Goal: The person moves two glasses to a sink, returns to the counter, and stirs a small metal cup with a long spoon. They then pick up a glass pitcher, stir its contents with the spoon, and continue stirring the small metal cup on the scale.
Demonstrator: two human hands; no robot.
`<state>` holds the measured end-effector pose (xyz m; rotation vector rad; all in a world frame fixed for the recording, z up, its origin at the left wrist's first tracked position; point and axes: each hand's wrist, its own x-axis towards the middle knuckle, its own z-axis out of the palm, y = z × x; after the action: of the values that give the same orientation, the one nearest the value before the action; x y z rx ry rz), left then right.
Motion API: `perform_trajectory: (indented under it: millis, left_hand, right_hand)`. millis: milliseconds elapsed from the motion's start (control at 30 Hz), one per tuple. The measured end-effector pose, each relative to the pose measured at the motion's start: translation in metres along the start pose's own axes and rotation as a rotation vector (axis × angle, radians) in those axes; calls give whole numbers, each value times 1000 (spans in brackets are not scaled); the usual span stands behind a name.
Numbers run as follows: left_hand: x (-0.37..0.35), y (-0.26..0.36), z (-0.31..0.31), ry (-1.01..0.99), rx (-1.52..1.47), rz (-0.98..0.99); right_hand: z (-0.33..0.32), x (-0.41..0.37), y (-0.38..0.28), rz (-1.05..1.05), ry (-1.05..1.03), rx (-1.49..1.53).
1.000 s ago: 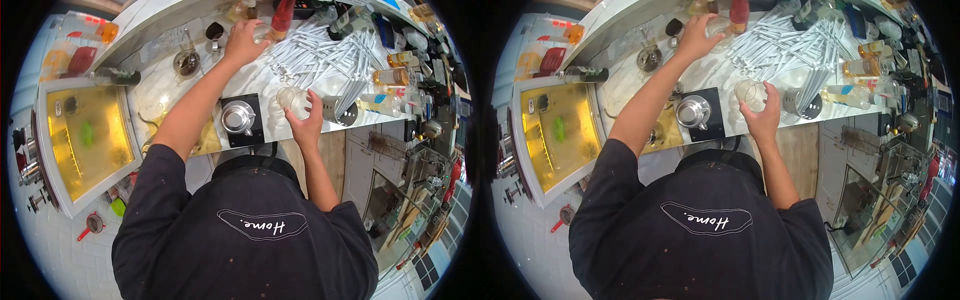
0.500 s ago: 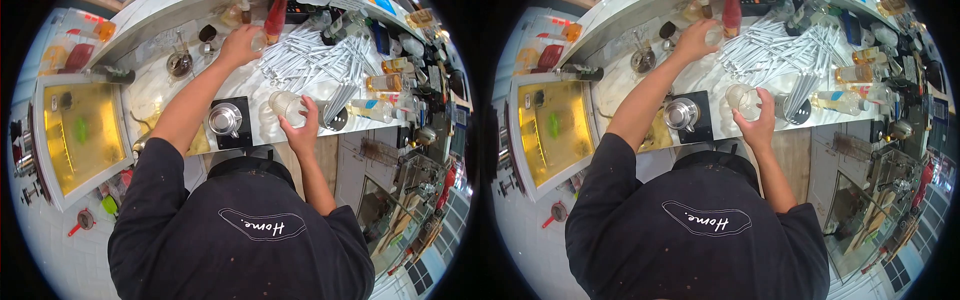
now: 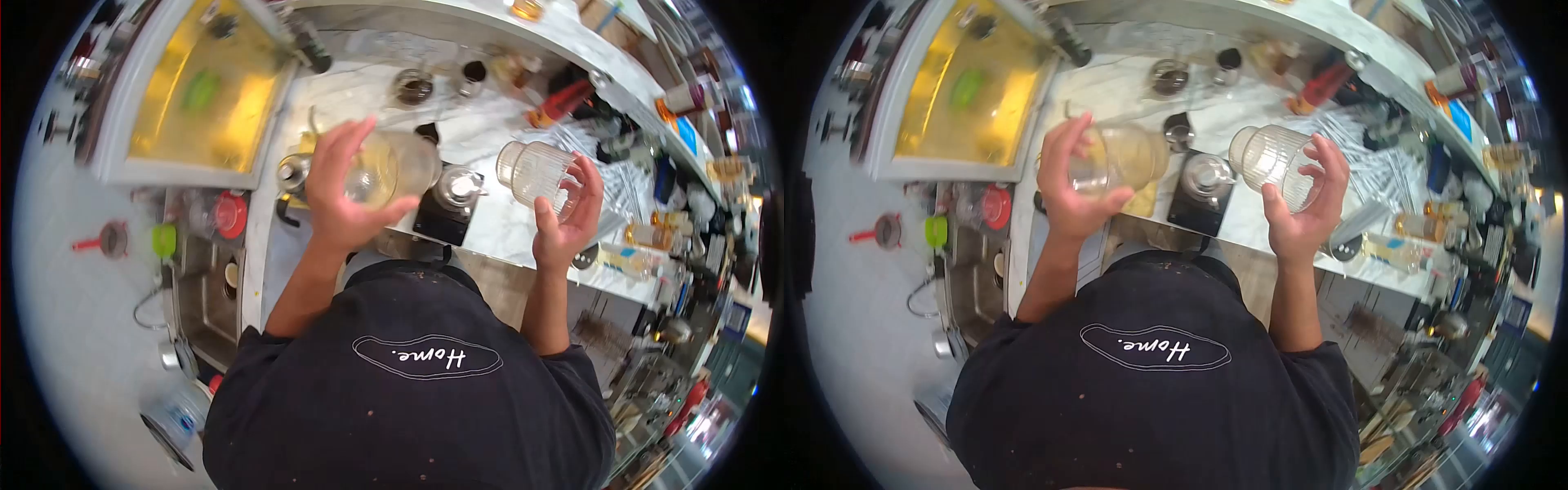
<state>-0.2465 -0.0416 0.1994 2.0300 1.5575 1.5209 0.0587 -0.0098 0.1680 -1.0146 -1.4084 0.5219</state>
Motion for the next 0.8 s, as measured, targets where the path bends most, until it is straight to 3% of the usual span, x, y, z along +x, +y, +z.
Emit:
perform_trajectory:
  millis: [167,367,600,800]
  left_hand:
    - [-97,-8,-107,72,146,-154]
    - [-200,-21,-204,190,295,-347]
    - [-286,-38,-286,373,399,-597]
    - [-332,-71,-323,467,413,-702]
  right_hand:
    - [89,-11,-48,-98,-176,150]
    - [212,-79,-100,-93,-486,244]
    - [331,-158,-142,-139,-787,260]
    - [399,-208,-161,-120,-909,132]
